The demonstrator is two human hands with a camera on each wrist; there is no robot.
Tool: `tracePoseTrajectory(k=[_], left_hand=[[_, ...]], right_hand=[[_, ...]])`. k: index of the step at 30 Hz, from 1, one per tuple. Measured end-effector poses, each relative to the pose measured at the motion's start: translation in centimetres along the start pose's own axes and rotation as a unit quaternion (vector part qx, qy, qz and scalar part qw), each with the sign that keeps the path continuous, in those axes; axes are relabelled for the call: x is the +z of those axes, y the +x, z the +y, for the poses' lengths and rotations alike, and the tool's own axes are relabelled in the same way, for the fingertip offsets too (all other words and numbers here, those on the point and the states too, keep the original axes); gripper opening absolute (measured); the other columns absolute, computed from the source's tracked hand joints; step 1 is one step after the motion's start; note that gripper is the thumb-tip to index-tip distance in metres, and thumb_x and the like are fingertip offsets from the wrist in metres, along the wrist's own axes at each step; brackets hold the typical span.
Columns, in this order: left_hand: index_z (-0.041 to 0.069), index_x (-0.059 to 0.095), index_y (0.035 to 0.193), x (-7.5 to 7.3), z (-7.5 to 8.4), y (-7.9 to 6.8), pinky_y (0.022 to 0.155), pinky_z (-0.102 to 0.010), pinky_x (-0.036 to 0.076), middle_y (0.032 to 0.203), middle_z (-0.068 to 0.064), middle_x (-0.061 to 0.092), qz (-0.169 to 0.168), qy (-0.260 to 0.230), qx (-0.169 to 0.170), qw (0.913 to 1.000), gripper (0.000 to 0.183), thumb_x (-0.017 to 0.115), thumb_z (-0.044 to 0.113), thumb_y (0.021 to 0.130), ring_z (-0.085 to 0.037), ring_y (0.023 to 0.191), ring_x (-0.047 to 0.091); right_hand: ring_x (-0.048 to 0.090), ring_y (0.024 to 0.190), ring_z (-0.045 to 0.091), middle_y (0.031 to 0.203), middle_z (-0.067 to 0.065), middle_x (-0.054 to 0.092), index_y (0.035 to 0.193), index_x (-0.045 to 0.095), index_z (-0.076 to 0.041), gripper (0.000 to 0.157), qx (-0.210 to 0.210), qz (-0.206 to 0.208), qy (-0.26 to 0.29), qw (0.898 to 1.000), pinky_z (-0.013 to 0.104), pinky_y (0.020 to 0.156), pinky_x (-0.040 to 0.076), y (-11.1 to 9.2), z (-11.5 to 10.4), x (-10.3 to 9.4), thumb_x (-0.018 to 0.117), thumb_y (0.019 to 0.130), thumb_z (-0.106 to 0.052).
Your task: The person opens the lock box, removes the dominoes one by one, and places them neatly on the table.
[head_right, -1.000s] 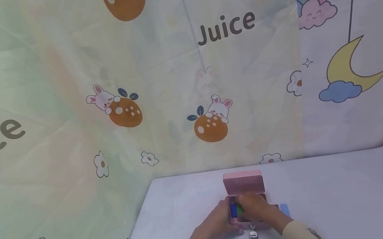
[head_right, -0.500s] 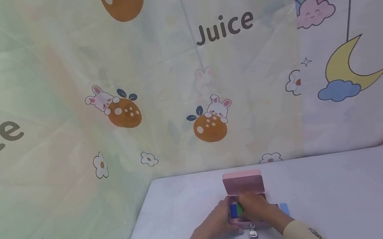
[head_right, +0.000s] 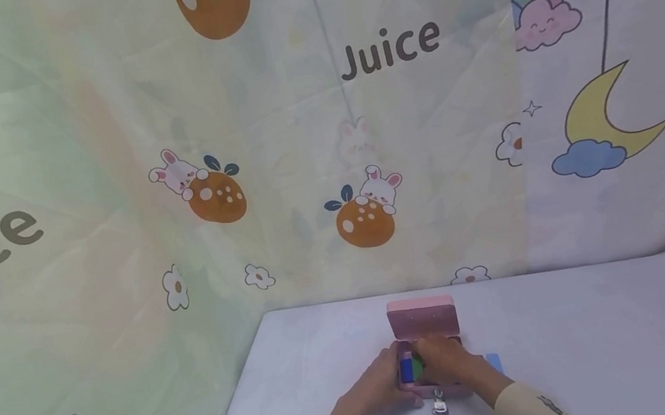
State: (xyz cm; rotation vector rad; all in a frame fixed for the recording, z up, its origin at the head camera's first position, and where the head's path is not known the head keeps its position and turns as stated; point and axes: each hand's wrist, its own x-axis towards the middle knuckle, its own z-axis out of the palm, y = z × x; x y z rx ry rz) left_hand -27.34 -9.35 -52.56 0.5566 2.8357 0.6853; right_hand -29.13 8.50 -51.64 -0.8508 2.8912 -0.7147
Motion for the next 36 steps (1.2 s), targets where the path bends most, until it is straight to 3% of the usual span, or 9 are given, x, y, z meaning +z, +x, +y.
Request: tracePoseTrajectory(k=[7, 13, 22, 30, 36], left_hand=[[0.020, 0.032, 0.151, -0.1, 0.1, 0.0, 0.101, -0.028, 0.050, 0.118, 0.002, 0.055, -0.004, 0.000, -0.011, 0.9999, 0.103, 0.093, 0.036, 0.069, -0.005, 0.103, 0.054], [0.018, 0.033, 0.150, -0.1, 0.2, -0.2, 0.100, -0.028, 0.051, 0.118, 0.002, 0.055, -0.004, -0.001, -0.012, 0.9999, 0.102, 0.092, 0.037, 0.070, -0.006, 0.103, 0.054], [0.017, 0.035, 0.149, -0.1, 0.1, -0.1, 0.103, -0.029, 0.050, 0.118, 0.002, 0.056, -0.006, -0.013, -0.014, 0.9998, 0.100, 0.092, 0.038, 0.070, -0.005, 0.104, 0.054], [0.014, 0.036, 0.147, -0.3, -0.1, -0.1, 0.100, -0.026, 0.050, 0.117, 0.002, 0.055, -0.006, -0.004, 0.004, 1.0000, 0.099, 0.092, 0.039, 0.069, -0.004, 0.104, 0.054], [0.011, 0.037, 0.147, -0.4, 0.0, -0.2, 0.099, -0.025, 0.050, 0.119, -0.001, 0.056, -0.007, -0.002, 0.005, 1.0000, 0.100, 0.092, 0.039, 0.068, -0.005, 0.105, 0.054]], right_hand=[[0.055, 0.075, 0.009, 0.089, -0.001, 0.071, 0.112, 0.069, -0.009, 0.052, -0.021, 0.015, -0.015, 1.000, 0.032, 0.073, 0.056, -0.3, 0.1, -0.3, 0.092, 0.068, -0.023], [0.052, 0.071, 0.006, 0.086, -0.003, 0.069, 0.105, 0.069, -0.008, 0.045, -0.038, 0.014, -0.003, 0.999, 0.025, 0.065, 0.051, -0.2, -0.1, -0.5, 0.092, 0.069, -0.024], [0.060, 0.081, 0.012, 0.095, 0.001, 0.072, 0.110, 0.070, -0.008, 0.046, 0.004, 0.001, 0.008, 1.000, 0.040, 0.082, 0.059, 0.3, -1.0, -0.5, 0.091, 0.071, -0.020], [0.059, 0.078, 0.008, 0.097, 0.002, 0.074, 0.112, 0.070, -0.009, 0.044, -0.026, 0.014, 0.019, 0.999, 0.034, 0.077, 0.058, 0.7, -1.2, -0.2, 0.089, 0.072, -0.017], [0.060, 0.078, 0.011, 0.097, 0.003, 0.073, 0.112, 0.069, -0.008, 0.044, -0.007, -0.001, 0.048, 0.999, 0.036, 0.077, 0.059, 0.6, -1.7, -0.3, 0.088, 0.073, -0.015]])
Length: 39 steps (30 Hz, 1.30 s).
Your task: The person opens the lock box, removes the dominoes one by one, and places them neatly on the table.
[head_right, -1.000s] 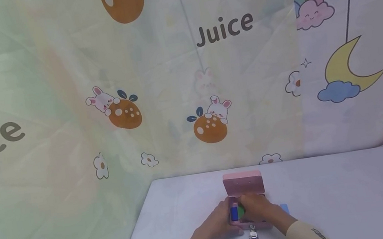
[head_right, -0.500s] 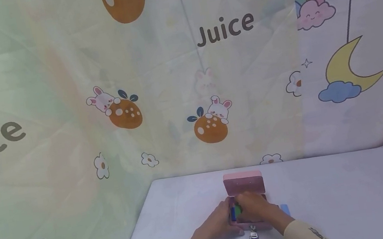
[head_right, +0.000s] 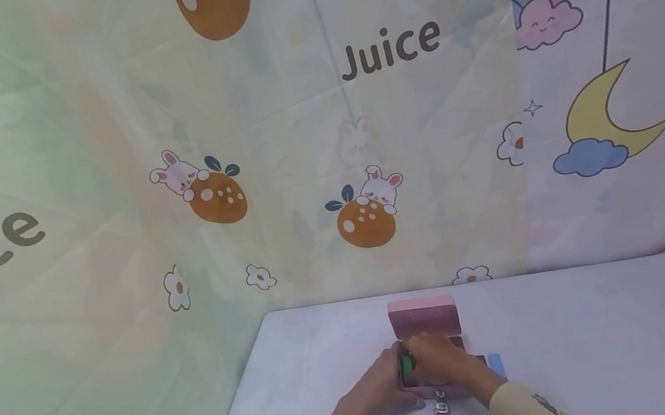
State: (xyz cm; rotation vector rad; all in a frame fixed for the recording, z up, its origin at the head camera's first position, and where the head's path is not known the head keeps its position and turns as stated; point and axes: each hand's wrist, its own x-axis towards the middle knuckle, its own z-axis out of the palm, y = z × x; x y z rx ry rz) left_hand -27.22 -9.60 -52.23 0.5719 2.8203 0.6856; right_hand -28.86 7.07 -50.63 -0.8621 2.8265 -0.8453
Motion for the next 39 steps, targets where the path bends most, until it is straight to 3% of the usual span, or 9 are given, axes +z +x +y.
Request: tracePoseTrajectory(k=[17, 22, 31, 39], left_hand=[[0.011, 0.036, 0.149, -0.1, 0.3, -0.1, 0.102, -0.027, 0.049, 0.119, -0.001, 0.056, 0.001, -0.004, -0.008, 1.0000, 0.102, 0.093, 0.037, 0.068, -0.006, 0.107, 0.054], [0.011, 0.036, 0.149, -0.1, 0.4, -0.1, 0.102, -0.027, 0.049, 0.120, -0.003, 0.057, 0.002, -0.003, -0.005, 1.0000, 0.102, 0.093, 0.036, 0.068, -0.006, 0.108, 0.055], [0.013, 0.037, 0.146, 0.0, 0.4, -0.2, 0.100, -0.027, 0.050, 0.116, 0.000, 0.057, 0.011, 0.003, -0.003, 0.9999, 0.100, 0.094, 0.036, 0.067, -0.007, 0.106, 0.055], [0.017, 0.035, 0.149, 0.2, 0.5, -0.1, 0.101, -0.029, 0.050, 0.118, 0.000, 0.056, 0.005, -0.006, -0.023, 0.9997, 0.102, 0.093, 0.038, 0.068, -0.007, 0.105, 0.055]], right_hand=[[0.056, 0.072, 0.011, 0.089, 0.000, 0.071, 0.109, 0.071, -0.007, 0.043, 0.030, -0.002, -0.009, 1.000, 0.030, 0.068, 0.055, 0.1, -0.5, 0.0, 0.090, 0.070, -0.013], [0.056, 0.071, 0.011, 0.087, -0.001, 0.071, 0.108, 0.073, -0.007, 0.042, 0.020, -0.003, -0.012, 1.000, 0.027, 0.065, 0.053, 0.1, -0.3, 0.0, 0.090, 0.070, -0.013], [0.064, 0.083, 0.013, 0.102, 0.005, 0.075, 0.112, 0.072, -0.008, 0.046, -0.011, 0.022, -0.019, 1.000, 0.043, 0.085, 0.059, -0.4, 0.1, -0.2, 0.090, 0.069, -0.012], [0.058, 0.076, 0.010, 0.093, 0.002, 0.072, 0.107, 0.072, -0.008, 0.040, -0.008, 0.015, -0.014, 1.000, 0.035, 0.074, 0.057, -0.9, 0.4, -0.7, 0.089, 0.071, -0.014]])
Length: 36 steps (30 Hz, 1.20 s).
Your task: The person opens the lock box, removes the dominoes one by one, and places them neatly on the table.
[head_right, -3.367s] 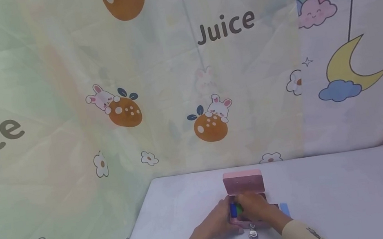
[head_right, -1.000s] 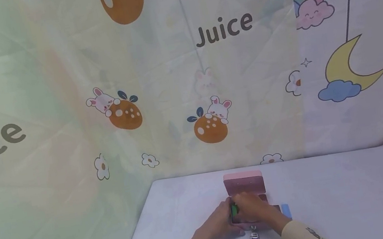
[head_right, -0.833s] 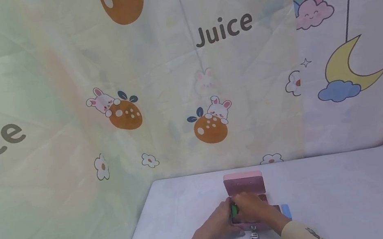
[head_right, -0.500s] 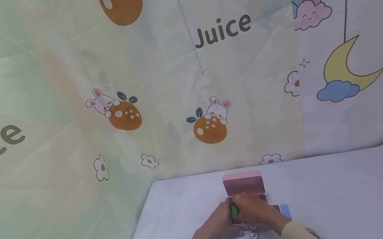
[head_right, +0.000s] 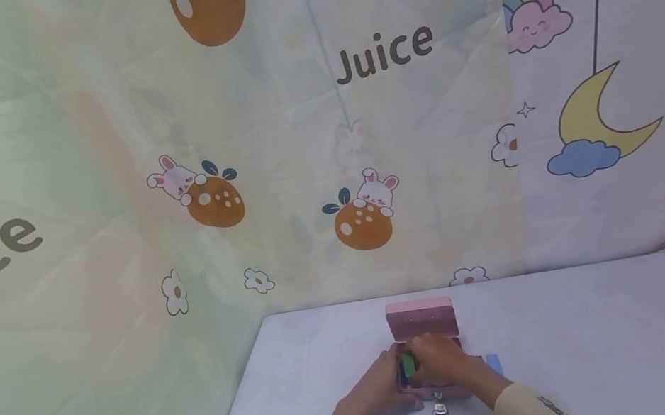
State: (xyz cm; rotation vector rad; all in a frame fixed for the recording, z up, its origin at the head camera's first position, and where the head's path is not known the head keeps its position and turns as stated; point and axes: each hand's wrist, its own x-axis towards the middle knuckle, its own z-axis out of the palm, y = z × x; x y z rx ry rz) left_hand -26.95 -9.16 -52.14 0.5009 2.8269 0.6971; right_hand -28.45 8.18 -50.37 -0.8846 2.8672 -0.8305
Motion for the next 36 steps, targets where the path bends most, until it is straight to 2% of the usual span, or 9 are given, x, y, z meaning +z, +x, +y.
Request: tracePoseTrajectory(k=[5, 8, 17, 22, 29, 36], left_hand=[[0.015, 0.035, 0.148, -0.1, 0.2, -0.2, 0.099, -0.028, 0.051, 0.116, -0.001, 0.056, 0.001, 0.004, 0.002, 1.0000, 0.101, 0.093, 0.037, 0.068, -0.008, 0.102, 0.055], [0.015, 0.036, 0.147, -0.2, 0.2, -0.3, 0.100, -0.029, 0.051, 0.115, 0.000, 0.056, 0.001, 0.004, 0.003, 1.0000, 0.100, 0.093, 0.037, 0.068, -0.007, 0.102, 0.055], [0.016, 0.034, 0.149, 0.0, -0.1, -0.1, 0.099, -0.028, 0.051, 0.115, 0.001, 0.056, 0.002, -0.003, 0.013, 0.9999, 0.101, 0.093, 0.035, 0.068, -0.005, 0.101, 0.054], [0.021, 0.031, 0.152, 0.1, -0.3, 0.0, 0.103, -0.031, 0.050, 0.121, 0.001, 0.057, 0.001, -0.004, 0.015, 0.9999, 0.104, 0.093, 0.034, 0.069, -0.005, 0.104, 0.054], [0.026, 0.029, 0.153, 0.3, -0.4, 0.1, 0.105, -0.031, 0.049, 0.121, 0.004, 0.056, -0.003, -0.005, 0.013, 0.9999, 0.105, 0.092, 0.034, 0.070, -0.004, 0.105, 0.053], [0.025, 0.030, 0.152, 0.1, -0.2, 0.0, 0.105, -0.031, 0.049, 0.120, 0.004, 0.057, -0.002, -0.001, 0.018, 0.9998, 0.104, 0.092, 0.033, 0.070, -0.003, 0.102, 0.052]], right_hand=[[0.054, 0.072, 0.009, 0.085, -0.003, 0.069, 0.103, 0.071, -0.007, 0.037, -0.003, -0.002, -0.002, 1.000, 0.028, 0.065, 0.051, -0.4, -0.1, -0.6, 0.089, 0.072, -0.016], [0.054, 0.071, 0.008, 0.083, -0.003, 0.069, 0.101, 0.071, -0.007, 0.036, -0.008, 0.000, -0.002, 1.000, 0.027, 0.065, 0.052, -0.5, -0.1, -0.8, 0.089, 0.072, -0.017], [0.057, 0.073, 0.010, 0.085, -0.001, 0.072, 0.107, 0.074, -0.006, 0.043, 0.008, -0.002, -0.001, 1.000, 0.033, 0.070, 0.057, -0.8, -0.1, -1.0, 0.092, 0.070, -0.018], [0.058, 0.074, 0.012, 0.088, -0.001, 0.072, 0.113, 0.072, -0.006, 0.051, 0.010, 0.005, -0.009, 1.000, 0.038, 0.073, 0.059, -1.0, 0.1, -0.9, 0.093, 0.068, -0.017], [0.051, 0.069, 0.009, 0.076, -0.009, 0.063, 0.110, 0.074, -0.009, 0.046, 0.028, 0.002, -0.029, 0.999, 0.027, 0.062, 0.047, -1.4, 0.4, -1.1, 0.092, 0.068, -0.017], [0.050, 0.067, 0.010, 0.071, -0.010, 0.058, 0.110, 0.075, -0.008, 0.047, 0.071, -0.009, -0.024, 0.997, 0.026, 0.060, 0.043, -1.8, 0.9, -1.6, 0.092, 0.068, -0.019]])
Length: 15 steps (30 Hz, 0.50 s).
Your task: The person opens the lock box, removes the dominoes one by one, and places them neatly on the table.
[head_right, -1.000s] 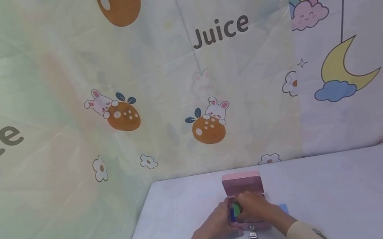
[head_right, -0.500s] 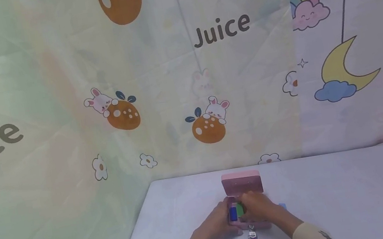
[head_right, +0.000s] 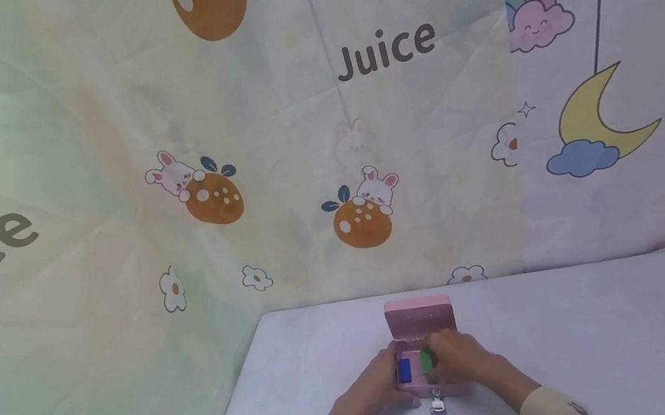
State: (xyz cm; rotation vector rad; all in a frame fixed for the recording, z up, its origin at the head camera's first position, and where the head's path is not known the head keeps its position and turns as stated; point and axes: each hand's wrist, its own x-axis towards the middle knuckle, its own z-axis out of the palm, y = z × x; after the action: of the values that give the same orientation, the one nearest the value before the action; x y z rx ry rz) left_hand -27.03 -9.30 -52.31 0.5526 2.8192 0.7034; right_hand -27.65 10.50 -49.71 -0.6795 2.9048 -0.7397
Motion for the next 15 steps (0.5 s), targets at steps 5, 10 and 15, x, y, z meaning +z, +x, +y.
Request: tracePoseTrajectory(k=[5, 10, 15], left_hand=[[0.026, 0.029, 0.153, -0.02, 0.08, -0.03, 0.105, -0.031, 0.049, 0.120, 0.004, 0.057, 0.001, 0.005, 0.001, 1.0000, 0.104, 0.092, 0.033, 0.071, -0.003, 0.103, 0.053], [0.026, 0.028, 0.154, 0.05, 0.13, -0.08, 0.106, -0.031, 0.048, 0.122, 0.005, 0.057, 0.005, 0.008, -0.001, 1.0000, 0.105, 0.092, 0.034, 0.070, -0.003, 0.105, 0.053], [0.026, 0.028, 0.154, 0.14, 0.10, -0.05, 0.106, -0.032, 0.048, 0.123, 0.005, 0.057, 0.004, 0.009, -0.004, 0.9999, 0.106, 0.092, 0.034, 0.070, -0.004, 0.107, 0.054]], right_hand=[[0.049, 0.067, 0.011, 0.070, -0.010, 0.057, 0.109, 0.074, -0.011, 0.047, 0.023, 0.000, 0.006, 1.000, 0.027, 0.061, 0.042, -0.14, 0.34, -0.26, 0.092, 0.067, -0.020], [0.050, 0.069, 0.013, 0.070, -0.008, 0.057, 0.106, 0.074, -0.012, 0.044, 0.033, -0.001, 0.011, 0.999, 0.030, 0.063, 0.043, -0.29, 0.51, -0.58, 0.093, 0.067, -0.019], [0.050, 0.069, 0.014, 0.070, -0.006, 0.056, 0.105, 0.074, -0.010, 0.043, 0.034, -0.002, 0.017, 0.999, 0.032, 0.064, 0.044, -0.44, 0.72, -0.67, 0.093, 0.067, -0.018]])
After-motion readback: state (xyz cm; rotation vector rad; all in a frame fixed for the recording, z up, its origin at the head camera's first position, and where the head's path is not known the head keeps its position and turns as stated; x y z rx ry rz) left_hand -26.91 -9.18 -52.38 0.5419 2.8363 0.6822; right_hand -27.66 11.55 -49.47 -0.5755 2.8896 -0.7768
